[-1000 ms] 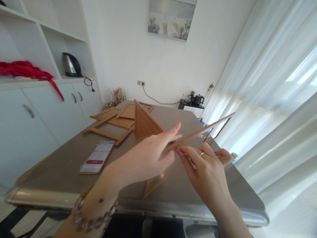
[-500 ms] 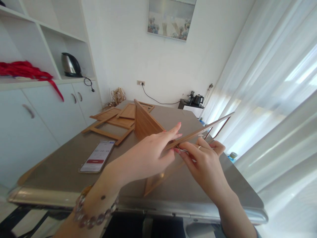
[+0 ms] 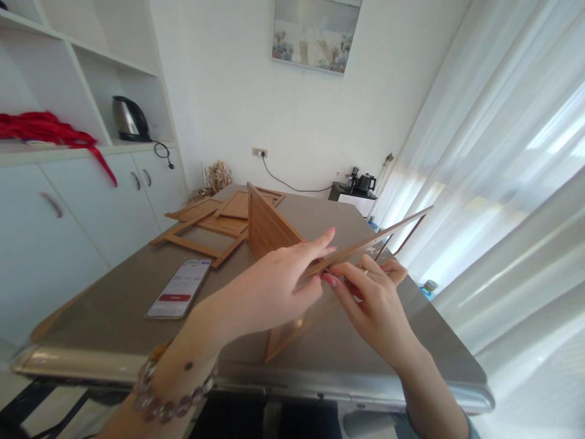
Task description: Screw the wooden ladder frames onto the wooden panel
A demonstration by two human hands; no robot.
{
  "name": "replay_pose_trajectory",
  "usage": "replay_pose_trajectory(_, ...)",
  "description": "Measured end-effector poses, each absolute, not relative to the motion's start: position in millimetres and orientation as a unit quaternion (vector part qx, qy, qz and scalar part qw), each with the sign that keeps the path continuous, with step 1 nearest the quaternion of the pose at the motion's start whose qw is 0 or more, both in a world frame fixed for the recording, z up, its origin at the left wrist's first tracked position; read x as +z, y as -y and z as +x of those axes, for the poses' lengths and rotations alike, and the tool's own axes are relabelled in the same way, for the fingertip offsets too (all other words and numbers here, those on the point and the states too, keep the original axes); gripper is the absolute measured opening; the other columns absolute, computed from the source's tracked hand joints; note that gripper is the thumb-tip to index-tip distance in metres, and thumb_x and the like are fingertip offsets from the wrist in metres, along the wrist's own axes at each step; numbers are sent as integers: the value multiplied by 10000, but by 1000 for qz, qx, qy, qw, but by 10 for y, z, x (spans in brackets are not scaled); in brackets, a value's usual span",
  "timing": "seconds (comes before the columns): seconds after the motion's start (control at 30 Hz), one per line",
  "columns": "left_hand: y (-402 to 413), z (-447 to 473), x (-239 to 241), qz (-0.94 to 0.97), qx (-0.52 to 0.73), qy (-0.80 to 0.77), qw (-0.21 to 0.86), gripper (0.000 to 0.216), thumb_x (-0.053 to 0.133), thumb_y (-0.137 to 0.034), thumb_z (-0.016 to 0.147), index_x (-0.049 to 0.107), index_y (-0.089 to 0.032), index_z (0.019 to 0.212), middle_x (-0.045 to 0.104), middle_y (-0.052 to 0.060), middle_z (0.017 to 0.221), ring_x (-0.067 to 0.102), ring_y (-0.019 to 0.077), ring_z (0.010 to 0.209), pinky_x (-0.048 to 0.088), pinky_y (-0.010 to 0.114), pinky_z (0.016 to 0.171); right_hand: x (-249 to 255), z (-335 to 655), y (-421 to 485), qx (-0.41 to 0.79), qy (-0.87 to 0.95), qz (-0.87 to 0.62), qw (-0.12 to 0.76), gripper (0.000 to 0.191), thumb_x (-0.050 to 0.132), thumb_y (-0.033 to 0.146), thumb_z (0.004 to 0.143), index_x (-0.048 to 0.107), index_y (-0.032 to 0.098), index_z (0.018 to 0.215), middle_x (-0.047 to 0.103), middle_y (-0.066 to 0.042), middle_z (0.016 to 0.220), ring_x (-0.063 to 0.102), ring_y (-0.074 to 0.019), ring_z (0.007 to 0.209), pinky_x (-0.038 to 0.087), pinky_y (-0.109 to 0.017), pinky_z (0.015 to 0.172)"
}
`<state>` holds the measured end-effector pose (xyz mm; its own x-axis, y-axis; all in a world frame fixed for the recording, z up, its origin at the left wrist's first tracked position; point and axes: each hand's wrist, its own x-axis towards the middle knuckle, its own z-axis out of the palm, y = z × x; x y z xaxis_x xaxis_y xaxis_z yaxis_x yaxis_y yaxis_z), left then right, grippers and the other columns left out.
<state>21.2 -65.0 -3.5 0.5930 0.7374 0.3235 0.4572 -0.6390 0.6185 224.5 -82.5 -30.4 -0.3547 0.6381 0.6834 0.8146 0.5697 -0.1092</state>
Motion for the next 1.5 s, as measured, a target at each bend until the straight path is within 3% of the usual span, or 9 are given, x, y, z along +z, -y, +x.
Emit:
replay_pose_trajectory(0.13, 649, 212, -26, 861, 282, -349, 241, 631, 403, -320, 963, 184, -331, 1555, 418, -26, 1557, 426, 129, 1440, 359, 331, 1224, -331, 2248, 786, -124, 803, -456, 363, 273, 504, 351, 1010, 676, 255, 821, 540, 50, 575, 505, -160, 699, 189, -359, 739)
replay_pose_trajectory(0.3, 652, 216, -29, 866, 273, -352, 227, 619, 383, -364, 971, 181, -340, 1556, 419, -31, 1556, 419, 135, 1446, 351, 348, 1228, -332, 2266, 735, -52, 796, -496, 342, 419, 506, 511, 977, 682, 245, 706, 547, 38, 583, 504, -145, 659, 250, -345, 751)
replay_pose_trajectory(0.5, 646, 196, -31, 867, 265, -355, 227, 626, 396, -379, 963, 197, -331, 1555, 396, -13, 1570, 412, 150, 1451, 351, 348, 1224, -353, 2300, 757, -29, 805, -493, 328, 404, 524, 590, 937, 689, 257, 779, 517, 39, 603, 477, -148, 656, 284, -348, 767)
replay_pose_trajectory(0.57, 643, 195, -31, 867, 265, -356, 226, 633, 397, -340, 958, 185, -345, 1555, 401, -22, 1567, 421, 144, 1444, 358, 342, 1218, -382, 2322, 776, -30, 798, -488, 354, 447, 499, 617, 935, 662, 242, 755, 492, 43, 596, 455, -141, 630, 294, -342, 747)
replay_pose_trajectory(0.67, 642, 200, -30, 866, 269, -359, 221, 645, 394, -281, 947, 186, -355, 1553, 410, -22, 1562, 441, 148, 1430, 372, 341, 1208, -449, 2330, 773, -91, 728, -488, 472, 521, 442, 643, 946, 543, 215, 667, 417, 54, 558, 404, -130, 580, 295, -338, 707)
replay_pose_trajectory(0.77, 650, 204, -24, 865, 269, -360, 225, 644, 389, -290, 948, 182, -353, 1555, 423, -17, 1554, 464, 151, 1412, 388, 336, 1195, -531, 2280, 682, -185, 648, -482, 560, 480, 522, 650, 903, 443, 229, 688, 418, 40, 590, 391, -155, 632, 297, -331, 663)
replay_pose_trajectory(0.9, 665, 205, -10, 862, 265, -363, 233, 643, 380, -349, 961, 148, -350, 1561, 438, -32, 1543, 460, 139, 1415, 380, 316, 1199, -631, 2203, 469, -228, 624, -487, 567, 493, 572, 686, 851, 370, 250, 741, 428, 17, 645, 377, -191, 732, 322, -338, 679)
replay_pose_trajectory(1.33, 648, 210, 5, 861, 263, -368, 231, 638, 385, -361, 959, 177, -325, 1561, 403, -25, 1560, 461, 149, 1418, 397, 301, 1186, -698, 2156, 358, -179, 608, -490, 599, 512, 594, 692, 823, 340, 254, 744, 393, 27, 674, 356, -184, 726, 303, -341, 693)
replay_pose_trajectory(1.5, 650, 214, 21, 863, 255, -370, 231, 653, 393, -337, 955, 156, -334, 1564, 411, -24, 1559, 456, 145, 1421, 386, 299, 1193, -667, 2218, 376, -160, 585, -502, 616, 422, 448, 631, 933, 464, 228, 810, 457, 30, 670, 428, -177, 712, 294, -369, 764)
